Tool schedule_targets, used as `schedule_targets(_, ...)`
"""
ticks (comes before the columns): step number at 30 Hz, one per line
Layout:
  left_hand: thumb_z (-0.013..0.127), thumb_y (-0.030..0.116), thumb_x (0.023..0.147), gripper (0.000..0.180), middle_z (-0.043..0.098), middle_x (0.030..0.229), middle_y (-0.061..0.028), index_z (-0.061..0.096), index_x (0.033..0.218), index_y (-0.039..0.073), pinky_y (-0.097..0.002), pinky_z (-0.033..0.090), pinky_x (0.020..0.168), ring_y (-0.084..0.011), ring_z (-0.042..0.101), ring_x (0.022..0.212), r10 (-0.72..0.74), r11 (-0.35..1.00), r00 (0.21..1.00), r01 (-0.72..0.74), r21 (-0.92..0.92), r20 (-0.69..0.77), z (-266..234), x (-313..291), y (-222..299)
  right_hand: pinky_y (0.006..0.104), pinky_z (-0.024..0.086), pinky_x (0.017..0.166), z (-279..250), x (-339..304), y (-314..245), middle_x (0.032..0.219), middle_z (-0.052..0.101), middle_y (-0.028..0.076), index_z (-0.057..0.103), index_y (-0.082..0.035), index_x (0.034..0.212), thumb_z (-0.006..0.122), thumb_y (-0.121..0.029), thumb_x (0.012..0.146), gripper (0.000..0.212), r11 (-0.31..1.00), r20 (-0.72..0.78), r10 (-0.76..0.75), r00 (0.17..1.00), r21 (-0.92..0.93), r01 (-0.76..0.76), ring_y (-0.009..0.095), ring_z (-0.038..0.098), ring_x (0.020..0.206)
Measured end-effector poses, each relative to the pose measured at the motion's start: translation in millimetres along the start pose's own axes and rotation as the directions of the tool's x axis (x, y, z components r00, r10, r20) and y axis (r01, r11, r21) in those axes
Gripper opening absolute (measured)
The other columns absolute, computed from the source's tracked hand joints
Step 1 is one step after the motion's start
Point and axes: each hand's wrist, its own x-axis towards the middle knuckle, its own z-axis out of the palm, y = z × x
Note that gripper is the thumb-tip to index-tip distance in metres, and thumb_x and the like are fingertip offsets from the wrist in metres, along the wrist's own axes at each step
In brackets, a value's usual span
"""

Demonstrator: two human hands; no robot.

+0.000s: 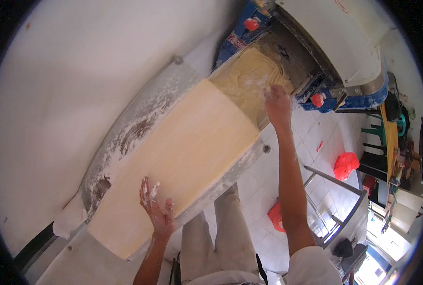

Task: The person repeatedly feeds a large sheet of dough through a dough sheeter, folding and refeeding it to thin and smooth the sheet. They sprinkle flour on the dough and the machine's feed table to prevent sticking, then lift and reposition the sheet between passes.

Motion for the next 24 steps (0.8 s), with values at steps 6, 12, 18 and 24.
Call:
schedule_targets(6, 0.066, 0.024, 0.099, 0.048, 0.055, 0.143, -0.0254, 0.053, 0.138, -0.001, -0.0486, 0.04, 0.113, -0.0414, 0.052, 0.134, 0.196, 0.965, 0.915, -0.115, -0.236, 0.354, 95, 176, 127, 0.0405, 0.032, 0.118, 38, 2, 98, 0.16, 0.037, 0.018, 0.03, -0.006, 0.158, 0.072, -0.012, 0.091, 0.08, 0.769, -0.048, 0.262, 0.964, 0.614, -0.179, 0.028, 0.039, 0.144)
schedule_targets(12, 0.067, 0.035, 0.095, 0.08, 0.042, 0.153, -0.0315, 0.033, 0.153, -0.008, -0.0537, 0.035, 0.117, -0.0436, 0.044, 0.141, 0.089, 0.978, 0.955, -0.137, 0.156, 0.282, 272, 304, 132, 0.0404, 0.032, 0.118, 45, -11, 8, 0.159, 0.037, 0.016, 0.023, -0.004, 0.159, 0.068, -0.002, 0.09, 0.082, 0.323, -0.033, 0.513, 0.858, 0.933, -0.157, 0.029, 0.039, 0.142)
schedule_targets(18, 0.072, 0.04, 0.088, 0.085, 0.052, 0.147, -0.0276, 0.038, 0.152, -0.005, -0.0561, 0.031, 0.118, -0.0403, 0.05, 0.138, -0.149, 0.967, 0.948, 0.08, 0.242, 0.282, 328, 315, 136, 0.0387, 0.047, 0.104, 38, -1, 14, 0.144, 0.051, 0.011, 0.035, -0.007, 0.152, 0.064, 0.002, 0.092, 0.067, 0.025, 0.055, 0.626, 0.778, 0.996, -0.09, 0.024, 0.055, 0.124)
schedule_targets(24, 0.08, 0.05, 0.08, 0.062, 0.071, 0.108, -0.021, 0.072, 0.117, 0.001, -0.0467, 0.048, 0.098, -0.0348, 0.067, 0.111, -0.039, 0.991, 0.849, -0.034, 0.128, 0.527, 277, 342, 138, 0.0299, 0.051, 0.077, 10, 8, 16, 0.111, 0.066, 0.003, 0.054, -0.01, 0.13, 0.064, -0.012, 0.097, 0.035, -0.323, 0.419, 0.561, 0.714, 0.905, -0.277, 0.016, 0.062, 0.092)
